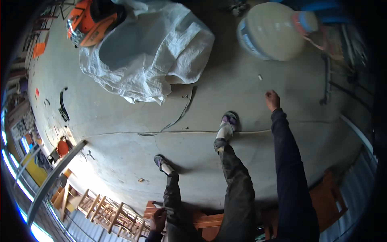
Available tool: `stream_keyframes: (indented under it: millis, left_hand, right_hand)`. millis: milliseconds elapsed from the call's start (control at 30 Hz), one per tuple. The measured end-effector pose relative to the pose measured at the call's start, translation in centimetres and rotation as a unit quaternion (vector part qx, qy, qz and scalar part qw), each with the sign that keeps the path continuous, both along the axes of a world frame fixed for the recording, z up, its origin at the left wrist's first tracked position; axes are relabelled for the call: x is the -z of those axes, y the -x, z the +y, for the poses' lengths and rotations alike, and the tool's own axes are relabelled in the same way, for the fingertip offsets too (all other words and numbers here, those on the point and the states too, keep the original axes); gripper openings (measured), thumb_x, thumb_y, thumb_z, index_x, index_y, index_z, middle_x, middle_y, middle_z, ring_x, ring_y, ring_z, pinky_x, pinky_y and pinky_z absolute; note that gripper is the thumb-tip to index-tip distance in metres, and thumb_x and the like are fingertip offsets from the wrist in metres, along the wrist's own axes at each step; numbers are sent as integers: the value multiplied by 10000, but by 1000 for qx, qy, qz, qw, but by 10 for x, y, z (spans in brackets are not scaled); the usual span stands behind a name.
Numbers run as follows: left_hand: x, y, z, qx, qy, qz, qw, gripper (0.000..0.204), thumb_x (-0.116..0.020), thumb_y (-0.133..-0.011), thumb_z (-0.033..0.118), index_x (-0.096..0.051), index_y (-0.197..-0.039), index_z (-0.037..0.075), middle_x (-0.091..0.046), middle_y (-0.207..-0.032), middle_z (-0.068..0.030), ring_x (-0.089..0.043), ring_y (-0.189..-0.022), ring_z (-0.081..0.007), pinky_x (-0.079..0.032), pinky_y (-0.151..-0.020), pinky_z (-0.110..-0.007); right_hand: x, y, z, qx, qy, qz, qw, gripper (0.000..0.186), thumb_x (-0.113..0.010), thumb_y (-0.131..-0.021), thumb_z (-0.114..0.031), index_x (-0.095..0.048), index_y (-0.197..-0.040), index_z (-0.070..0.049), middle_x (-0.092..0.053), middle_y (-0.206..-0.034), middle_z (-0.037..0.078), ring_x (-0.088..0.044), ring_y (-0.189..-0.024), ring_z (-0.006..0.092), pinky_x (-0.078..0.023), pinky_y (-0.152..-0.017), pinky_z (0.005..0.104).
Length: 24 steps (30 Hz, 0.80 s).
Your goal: Repairing and maintaining a portable air compressor by applying seal tape to connectors and assembling parts.
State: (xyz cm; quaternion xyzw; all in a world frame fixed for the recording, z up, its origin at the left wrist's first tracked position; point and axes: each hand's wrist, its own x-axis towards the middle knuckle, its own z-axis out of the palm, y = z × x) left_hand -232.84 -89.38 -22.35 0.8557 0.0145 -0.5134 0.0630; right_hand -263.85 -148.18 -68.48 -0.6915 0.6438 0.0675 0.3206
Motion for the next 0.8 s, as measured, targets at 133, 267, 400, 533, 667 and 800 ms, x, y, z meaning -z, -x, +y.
stream_keyframes:
  millis: [133,267,400,533,667,800]
  left_hand:
    - [18,32,28,-35,-53,-13,998,351,-642,-954,262,-688,-1176,-6,-746,-1009,-151,-722,-954,-219,-572,-798,-353]
    - [13,52,40,-104,-111,-39,988,331,-611,-982,220,-670,-1160,-53,-743,-1019,-155,-717,-950,-211,-556,-805,-328]
    - [25,76,54,-156,-122,-29,980,323,-604,-985,206,-664,-1150,-65,-740,-1005,-160,-719,-927,-212,-550,-804,-319]
    - [30,126,96,-209,-128,-39,969,313,-606,-985,204,-669,-1135,-63,-741,-981,-158,-721,-908,-209,-549,-785,-314]
    - [44,186,148,-290,-59,-48,954,328,-624,-973,232,-680,-1122,-55,-743,-970,-155,-727,-881,-214,-556,-771,-323]
    - [32,275,215,-351,-52,-8,935,329,-656,-976,216,-661,-1228,4,-701,-1141,-176,-677,-1017,-261,-533,-885,-360]
  right_hand:
    - [101,-23,-40,-145,334,11,931,205,-583,-910,-152,-683,-993,6,-678,-1102,243,-623,-1091,388,-501,-963,440]
    - [149,-40,-23,-227,353,85,904,229,-572,-884,-73,-659,-1079,7,-653,-1114,261,-605,-1101,409,-491,-989,451]
    - [150,-41,-30,-223,212,101,946,285,-568,-866,-38,-631,-1140,4,-650,-1092,265,-606,-1091,424,-499,-951,465]
    - [117,-79,14,-208,160,123,957,297,-556,-856,-11,-613,-1148,9,-642,-1068,269,-604,-1077,434,-496,-914,480]
    - [91,-137,105,-283,188,-23,940,248,-539,-838,15,-589,-1080,21,-576,-1058,263,-572,-1019,450,-461,-872,509]
    - [82,-205,272,-425,36,-185,885,277,-550,-858,-11,-509,-1132,-7,-492,-1124,246,-542,-1017,452,-449,-874,504]
